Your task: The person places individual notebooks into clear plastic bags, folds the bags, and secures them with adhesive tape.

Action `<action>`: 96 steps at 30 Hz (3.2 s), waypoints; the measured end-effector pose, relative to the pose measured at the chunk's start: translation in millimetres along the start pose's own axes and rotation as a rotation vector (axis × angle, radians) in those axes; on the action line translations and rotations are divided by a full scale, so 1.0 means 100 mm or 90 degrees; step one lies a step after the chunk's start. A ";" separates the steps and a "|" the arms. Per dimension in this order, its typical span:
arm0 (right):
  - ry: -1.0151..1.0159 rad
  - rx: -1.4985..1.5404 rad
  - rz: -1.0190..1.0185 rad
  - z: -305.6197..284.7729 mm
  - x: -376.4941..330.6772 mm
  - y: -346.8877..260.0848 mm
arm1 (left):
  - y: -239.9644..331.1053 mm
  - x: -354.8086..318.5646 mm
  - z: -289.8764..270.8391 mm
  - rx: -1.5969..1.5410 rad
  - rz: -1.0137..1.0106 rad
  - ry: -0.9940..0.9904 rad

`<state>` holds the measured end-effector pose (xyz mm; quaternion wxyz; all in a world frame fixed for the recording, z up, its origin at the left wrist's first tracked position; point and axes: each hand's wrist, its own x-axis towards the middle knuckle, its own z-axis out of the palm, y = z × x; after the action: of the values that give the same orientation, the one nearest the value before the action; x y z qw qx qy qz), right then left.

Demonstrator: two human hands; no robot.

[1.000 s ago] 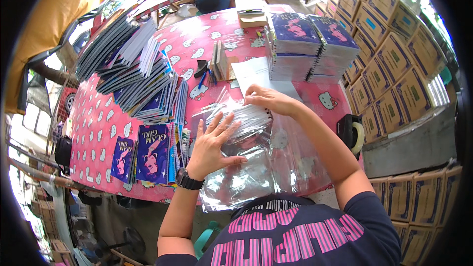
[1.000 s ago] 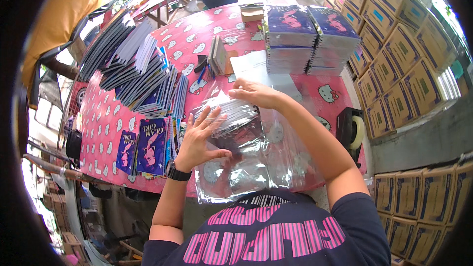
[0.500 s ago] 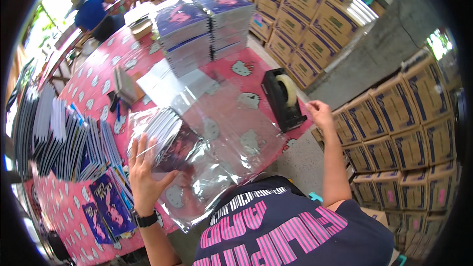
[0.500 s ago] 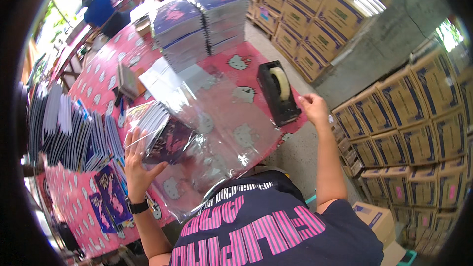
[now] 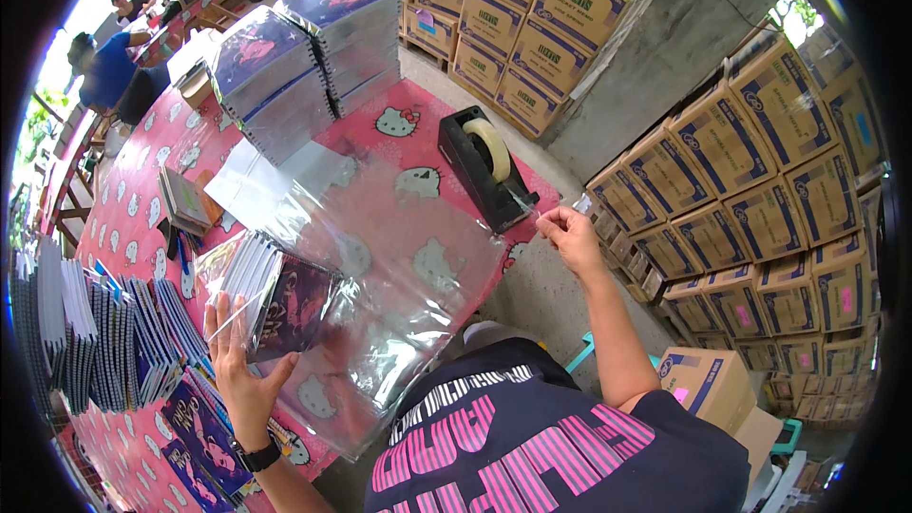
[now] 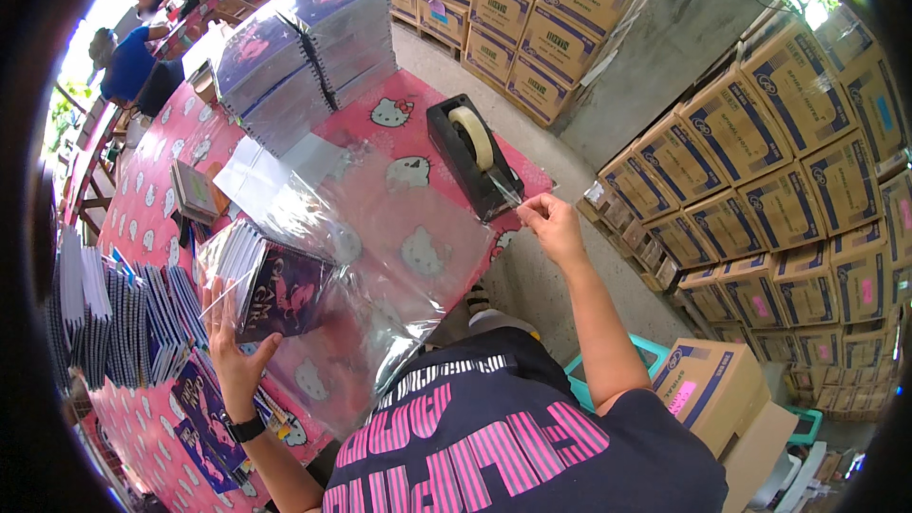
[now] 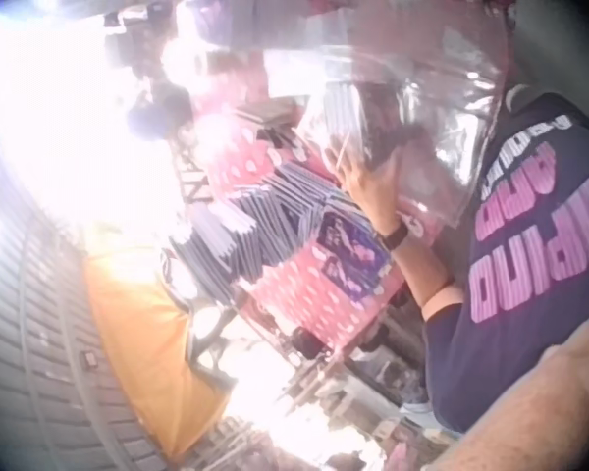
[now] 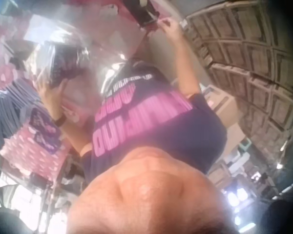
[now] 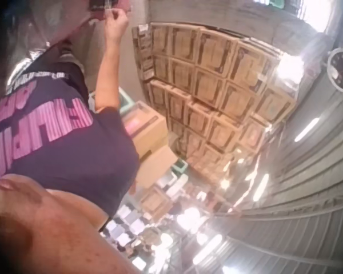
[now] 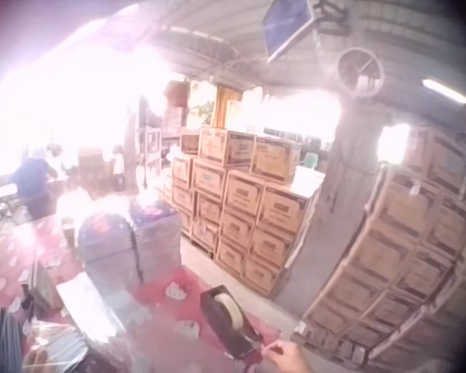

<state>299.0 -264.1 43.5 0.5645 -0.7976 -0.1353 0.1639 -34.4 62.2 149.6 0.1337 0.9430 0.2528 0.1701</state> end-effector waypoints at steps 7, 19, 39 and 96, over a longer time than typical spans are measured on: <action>-0.379 0.357 0.421 0.28 0.11 0.50 | 0.06 -0.02 -0.07 0.016 -0.026 0.008; -0.877 -0.212 -0.330 2.88 0.36 -2.59 | 0.03 -0.04 -0.11 0.018 -0.044 -0.013; -0.662 0.029 -0.852 2.64 -0.02 -2.22 | -0.07 -0.05 0.16 0.048 -0.091 0.229; -0.713 -0.240 -0.549 3.22 0.18 -2.38 | -0.59 0.27 0.03 -0.276 -0.167 0.193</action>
<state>174.5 96.6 167.3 0.2779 -0.5536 -0.7316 0.2847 -36.6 125.1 134.3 0.3138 0.8154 0.3477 0.3404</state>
